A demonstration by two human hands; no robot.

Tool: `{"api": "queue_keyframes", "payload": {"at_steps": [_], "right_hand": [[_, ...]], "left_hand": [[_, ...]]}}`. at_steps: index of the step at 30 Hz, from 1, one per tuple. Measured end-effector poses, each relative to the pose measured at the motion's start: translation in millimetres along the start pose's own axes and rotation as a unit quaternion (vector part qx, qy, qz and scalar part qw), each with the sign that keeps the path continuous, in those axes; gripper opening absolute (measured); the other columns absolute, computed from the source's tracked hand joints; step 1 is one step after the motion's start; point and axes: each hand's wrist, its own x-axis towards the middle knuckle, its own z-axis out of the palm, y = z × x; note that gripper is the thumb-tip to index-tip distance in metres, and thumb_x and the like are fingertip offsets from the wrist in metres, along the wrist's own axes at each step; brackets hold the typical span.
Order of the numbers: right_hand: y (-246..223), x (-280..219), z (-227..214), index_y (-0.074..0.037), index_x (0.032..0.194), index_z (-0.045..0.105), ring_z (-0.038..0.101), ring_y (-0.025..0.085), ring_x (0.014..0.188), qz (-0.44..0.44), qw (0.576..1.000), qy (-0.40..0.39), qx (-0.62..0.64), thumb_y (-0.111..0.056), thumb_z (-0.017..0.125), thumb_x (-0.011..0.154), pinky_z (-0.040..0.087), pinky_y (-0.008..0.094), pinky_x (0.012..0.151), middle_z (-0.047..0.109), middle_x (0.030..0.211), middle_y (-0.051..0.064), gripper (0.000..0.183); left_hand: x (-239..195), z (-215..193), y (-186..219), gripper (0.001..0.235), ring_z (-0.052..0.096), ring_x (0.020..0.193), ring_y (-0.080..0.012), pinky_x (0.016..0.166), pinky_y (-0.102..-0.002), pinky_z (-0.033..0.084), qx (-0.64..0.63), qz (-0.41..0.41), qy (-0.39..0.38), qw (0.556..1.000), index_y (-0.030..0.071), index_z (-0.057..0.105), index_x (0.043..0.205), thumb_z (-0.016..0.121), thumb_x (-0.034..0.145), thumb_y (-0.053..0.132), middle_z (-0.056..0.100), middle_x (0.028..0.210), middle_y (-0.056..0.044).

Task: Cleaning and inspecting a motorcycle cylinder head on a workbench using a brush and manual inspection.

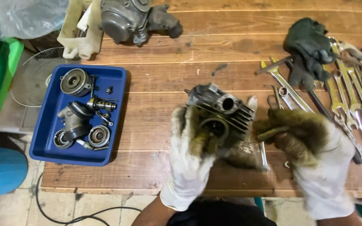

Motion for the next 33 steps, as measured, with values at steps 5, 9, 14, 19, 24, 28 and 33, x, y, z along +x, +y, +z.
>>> {"api": "queue_keyframes", "payload": {"at_steps": [5, 9, 14, 19, 24, 28, 33], "right_hand": [[12.7, -39.4, 18.5, 0.001, 0.111, 0.068, 0.08, 0.023, 0.079, 0.08, 0.973, 0.215, 0.041, -0.027, 0.081, 0.084, 0.07, 0.027, 0.06, 0.078, 0.102, 0.019, 0.042], [46.4, -51.7, 10.9, -0.001, 0.111, 0.071, 0.072, 0.031, 0.09, 0.036, 0.931, 0.236, 0.278, -0.013, 0.086, 0.086, 0.058, 0.038, 0.069, 0.074, 0.109, 0.018, 0.032], [65.2, -58.8, 4.3, 0.002, 0.117, 0.074, 0.069, 0.027, 0.096, 0.12, 0.864, 0.197, 0.448, -0.004, 0.079, 0.089, 0.054, 0.035, 0.079, 0.072, 0.12, 0.017, 0.029], [79.0, -59.3, 5.9, 0.006, 0.119, 0.07, 0.073, 0.031, 0.099, 0.158, 0.783, 0.205, 0.565, 0.006, 0.077, 0.084, 0.061, 0.037, 0.092, 0.073, 0.113, 0.018, 0.036], [77.6, -55.4, 10.2, 0.002, 0.12, 0.071, 0.072, 0.027, 0.102, 0.169, 0.785, 0.187, 0.565, 0.004, 0.081, 0.08, 0.06, 0.035, 0.079, 0.07, 0.129, 0.017, 0.041], [66.5, -52.6, 14.6, -0.002, 0.114, 0.073, 0.074, 0.033, 0.098, 0.134, 0.833, 0.253, 0.473, 0.003, 0.074, 0.086, 0.063, 0.042, 0.071, 0.073, 0.121, 0.02, 0.028], [55.1, -53.8, 15.9, 0.005, 0.121, 0.07, 0.075, 0.037, 0.099, 0.071, 0.858, 0.248, 0.444, 0.007, 0.077, 0.085, 0.069, 0.052, 0.067, 0.073, 0.124, 0.02, 0.037]], "left_hand": [[14.6, -17.6, 2.6, 0.008, 0.053, 0.126, -0.0603, 0.109, -0.085, 0.042, 0.034, 0.058, 0.024, 0.997, -0.006, 0.058, 0.11, 0.057, 0.102, -0.004, 0.051, 0.112, -0.023], [0.8, -16.4, -1.0, 0.019, 0.038, 0.14, -0.0692, 0.12, -0.079, 0.039, 0.03, 0.013, 0.001, 0.999, 0.004, 0.054, 0.124, 0.061, 0.106, 0.006, 0.047, 0.145, -0.036], [-1.3, -13.9, 0.5, 0.019, 0.043, 0.145, -0.0573, 0.126, -0.064, 0.041, 0.005, -0.08, 0.024, 0.997, -0.002, 0.063, 0.113, 0.071, 0.099, 0.007, 0.052, 0.146, -0.028], [-1.1, -11.2, -1.2, 0.018, 0.045, 0.145, -0.0546, 0.127, -0.065, 0.039, 0.014, -0.074, 0.03, 0.997, -0.002, 0.065, 0.112, 0.073, 0.097, 0.005, 0.053, 0.146, -0.027], [-2.2, -11.7, -2.4, 0.021, 0.044, 0.148, -0.0527, 0.128, -0.064, 0.04, 0.006, -0.089, 0.021, 0.996, 0.0, 0.065, 0.117, 0.073, 0.098, 0.002, 0.052, 0.15, -0.022], [-1.4, -10.6, -3.3, 0.023, 0.047, 0.146, -0.05, 0.129, -0.063, 0.039, 0.014, -0.073, 0.035, 0.997, 0.001, 0.064, 0.117, 0.075, 0.097, 0.001, 0.054, 0.147, -0.024], [1.0, -12.7, -1.5, 0.022, 0.045, 0.148, -0.0487, 0.13, -0.063, 0.036, 0.013, -0.076, 0.027, 0.997, 0.001, 0.063, 0.115, 0.074, 0.097, 0.0, 0.055, 0.147, -0.024]]}}
